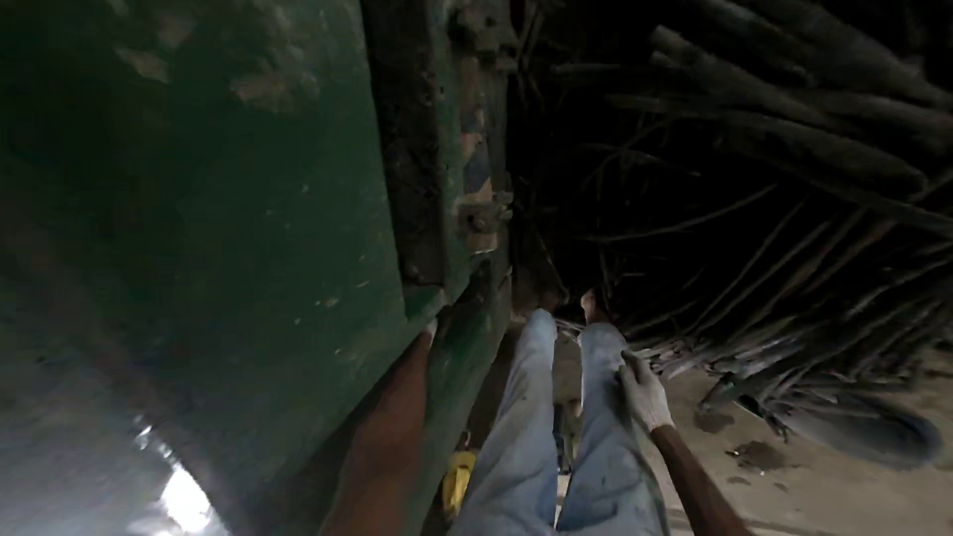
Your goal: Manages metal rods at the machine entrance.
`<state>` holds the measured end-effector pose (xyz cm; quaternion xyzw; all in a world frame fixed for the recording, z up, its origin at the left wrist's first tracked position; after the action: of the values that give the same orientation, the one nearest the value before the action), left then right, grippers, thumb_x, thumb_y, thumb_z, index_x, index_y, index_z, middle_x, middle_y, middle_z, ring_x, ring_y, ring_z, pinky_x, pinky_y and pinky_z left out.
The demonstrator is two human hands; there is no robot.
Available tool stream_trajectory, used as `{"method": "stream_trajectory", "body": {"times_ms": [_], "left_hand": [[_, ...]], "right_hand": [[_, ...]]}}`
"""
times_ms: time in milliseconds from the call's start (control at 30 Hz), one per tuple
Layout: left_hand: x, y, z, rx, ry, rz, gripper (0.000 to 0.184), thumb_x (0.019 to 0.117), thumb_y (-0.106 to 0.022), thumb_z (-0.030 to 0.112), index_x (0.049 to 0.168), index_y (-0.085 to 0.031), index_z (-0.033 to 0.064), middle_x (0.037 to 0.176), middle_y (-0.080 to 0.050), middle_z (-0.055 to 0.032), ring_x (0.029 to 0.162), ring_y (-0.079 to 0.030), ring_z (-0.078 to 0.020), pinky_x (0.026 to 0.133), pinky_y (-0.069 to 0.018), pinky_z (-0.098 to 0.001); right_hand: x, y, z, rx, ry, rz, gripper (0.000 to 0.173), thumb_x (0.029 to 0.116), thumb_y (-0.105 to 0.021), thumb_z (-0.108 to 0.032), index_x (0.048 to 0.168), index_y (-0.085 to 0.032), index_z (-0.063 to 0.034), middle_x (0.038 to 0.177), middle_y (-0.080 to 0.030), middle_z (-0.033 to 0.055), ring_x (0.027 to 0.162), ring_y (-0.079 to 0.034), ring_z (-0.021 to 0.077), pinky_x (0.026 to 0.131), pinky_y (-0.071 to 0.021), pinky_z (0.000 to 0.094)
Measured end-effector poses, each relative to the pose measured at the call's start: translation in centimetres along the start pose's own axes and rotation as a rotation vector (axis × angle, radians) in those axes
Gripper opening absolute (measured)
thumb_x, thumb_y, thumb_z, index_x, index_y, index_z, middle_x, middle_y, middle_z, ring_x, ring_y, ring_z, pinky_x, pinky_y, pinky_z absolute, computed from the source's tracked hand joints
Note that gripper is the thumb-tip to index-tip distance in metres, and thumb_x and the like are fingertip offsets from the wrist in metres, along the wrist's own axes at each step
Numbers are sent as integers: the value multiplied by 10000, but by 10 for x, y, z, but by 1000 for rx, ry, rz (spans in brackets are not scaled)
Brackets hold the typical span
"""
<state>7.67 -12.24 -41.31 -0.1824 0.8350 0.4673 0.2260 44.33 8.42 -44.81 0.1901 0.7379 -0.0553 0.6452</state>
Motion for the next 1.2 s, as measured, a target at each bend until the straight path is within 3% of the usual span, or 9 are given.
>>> {"method": "stream_trajectory", "body": {"times_ms": [100, 200, 300, 400, 567, 733, 833, 1000, 1200], "left_hand": [[35, -23, 8, -94, 39, -334, 497, 1126, -318, 321, 1463, -522, 18, 1423, -578, -258, 1339, -555, -399, 1116, -440, -561], [-14, -15, 38, -547, 160, 48, 568, 1050, -533, 423, 1379, -570, -38, 1346, -615, -270, 1277, -597, -377, 1094, -477, -531], [-80, 2, 74, -798, 54, 144, 479, 988, -666, 328, 1298, -569, -24, 1195, -658, -210, 1097, -660, -294, 953, -567, -475], [-125, 25, 126, -891, -180, -18, 384, 970, -685, 282, 1226, -610, 5, 1042, -697, -112, 932, -690, -181, 828, -612, -388], [-105, 63, 265, -895, -559, -375, 355, 999, -650, 350, 1301, -652, 163, 1194, -717, -12, 1064, -697, -124, 934, -600, -393], [-37, 95, 426, -585, -967, -426, 440, 1062, -490, 392, 1467, -543, 226, 1404, -638, -31, 1284, -618, -178, 1098, -509, -486], [-13, 123, 481, -230, -1034, -391, 426, 998, -534, 319, 1404, -597, 206, 1306, -687, -98, 1218, -654, -284, 1015, -525, -584], [-4, 173, 503, 48, -957, -342, 340, 944, -599, 305, 1117, -680, 23, 1134, -700, -208, 1076, -685, -367, 883, -545, -619], [16, 206, 515, -5, -996, -314, 407, 952, -602, 307, 1250, -635, 32, 1198, -682, -202, 1118, -666, -353, 921, -528, -614]], "right_hand": [[9, 18, -24, -54, 57, 107, 406, 1045, -485, -382, 1409, -602, -246, 1204, -724, 16, 1025, -717, 163, 914, -594, 459], [21, 63, -86, -141, 205, 242, 440, 1053, -477, -370, 1454, -570, -214, 1394, -636, 36, 1284, -606, 186, 1099, -498, 450], [53, 117, -150, -257, 369, 436, 461, 1030, -537, -341, 1469, -553, -203, 1430, -590, 109, 1290, -591, 297, 1051, -514, 544], [93, 176, -218, -357, 456, 588, 601, 1005, -581, -341, 1553, -437, -141, 1558, -454, 186, 1320, -550, 413, 1024, -502, 624], [147, 231, -282, -460, 261, 651, 536, 944, -640, -372, 1341, -609, -13, 1420, -533, 304, 1062, -658, 508, 863, -532, 706], [162, 244, -295, -459, 148, 524, 505, 914, -640, -501, 1131, -714, -50, 1184, -686, 256, 1067, -677, 452, 840, -532, 691], [172, 254, -294, -575, 148, 443, 637, 882, -652, -603, 1219, -694, -64, 1204, -686, 253, 1142, -644, 469, 892, -496, 722], [169, 264, -286, -683, 110, 347, 617, 891, -680, -532, 1264, -665, -41, 1241, -667, 267, 1177, -626, 475, 924, -478, 728], [139, 258, -236, -618, 191, 432, 477, 943, -672, -282, 1411, -581, -288, 1167, -717, 193, 1037, -691, 455, 809, -543, 704]]}}
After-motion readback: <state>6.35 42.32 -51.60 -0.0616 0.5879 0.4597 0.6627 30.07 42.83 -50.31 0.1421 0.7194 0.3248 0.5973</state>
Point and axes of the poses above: each hand's wrist, its own x-axis towards the middle knuckle, its own y-axis out of the back of the hand, z = x × y, the point moved 1 cm from there along x, towards the middle knuckle
